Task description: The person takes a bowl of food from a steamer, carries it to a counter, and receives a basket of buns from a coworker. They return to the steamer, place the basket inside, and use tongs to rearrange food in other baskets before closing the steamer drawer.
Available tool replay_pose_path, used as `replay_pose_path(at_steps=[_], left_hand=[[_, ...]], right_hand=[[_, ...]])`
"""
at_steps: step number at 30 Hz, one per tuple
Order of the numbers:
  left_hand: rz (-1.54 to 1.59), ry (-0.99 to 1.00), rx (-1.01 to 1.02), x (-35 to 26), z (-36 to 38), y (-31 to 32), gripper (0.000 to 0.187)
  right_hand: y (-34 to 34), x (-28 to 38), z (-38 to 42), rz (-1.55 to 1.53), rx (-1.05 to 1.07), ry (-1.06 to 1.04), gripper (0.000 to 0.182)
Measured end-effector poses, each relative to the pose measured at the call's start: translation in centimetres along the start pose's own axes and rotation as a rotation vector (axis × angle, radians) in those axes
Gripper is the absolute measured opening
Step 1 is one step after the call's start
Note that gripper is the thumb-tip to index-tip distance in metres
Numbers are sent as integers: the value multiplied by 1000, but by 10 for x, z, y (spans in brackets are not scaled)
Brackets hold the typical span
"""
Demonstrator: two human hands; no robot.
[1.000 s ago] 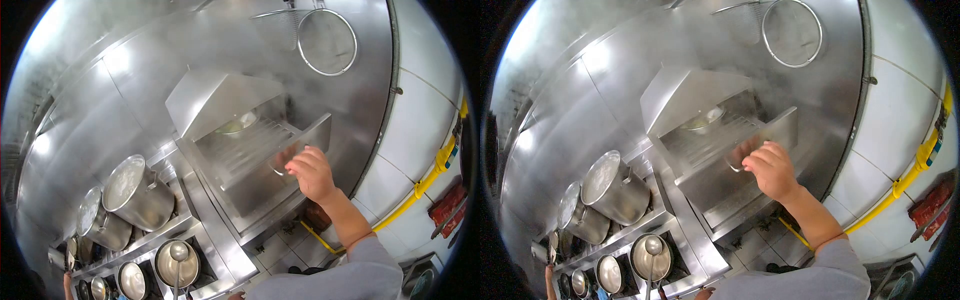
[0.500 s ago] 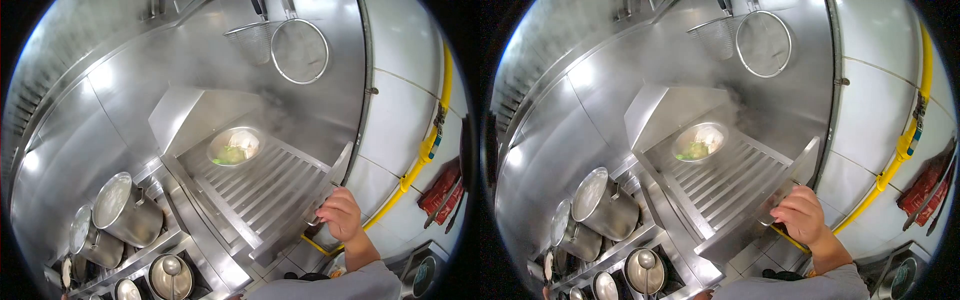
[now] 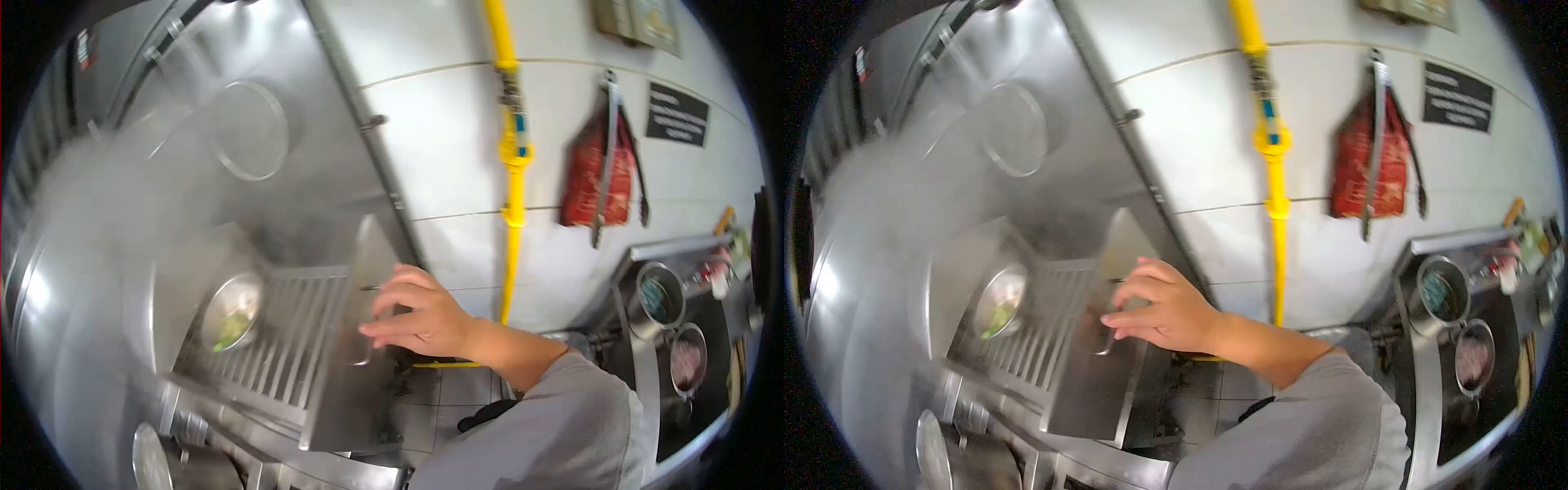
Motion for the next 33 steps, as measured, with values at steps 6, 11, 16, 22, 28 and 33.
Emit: replay_pose_path(at_steps=[6, 11, 16, 22, 28, 33], left_hand=[[-92, 85, 58, 3, -18, -4, 39], [-95, 123, 96, 31, -13, -1, 39], [-171, 307, 151, 83, -26, 3, 40], [38, 57, 131, -9, 60, -123, 63], [705, 518, -305, -121, 164, -291, 31], [1184, 1073, -575, -263, 220, -385, 107]], right_hand=[[-152, -23, 16, 791, -419, 124, 36], [-326, -100, 136, 1453, -423, 411, 47], [-411, -137, 251, 996, -289, 1161, 37], [-395, -125, 148, 1218, -307, 695, 35], [-233, -86, 16, 766, -404, 230, 23], [-55, 34, -113, 335, -78, -304, 25]])
Point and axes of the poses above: each hand's wrist, its own z-axis away from the middle knuckle, its own y-axis out of the palm, x = y × z, the point moved 1 cm from there along -z, towards the middle knuckle, and after that the axes turned 8 degrees about -y, right-handed, at the moved point
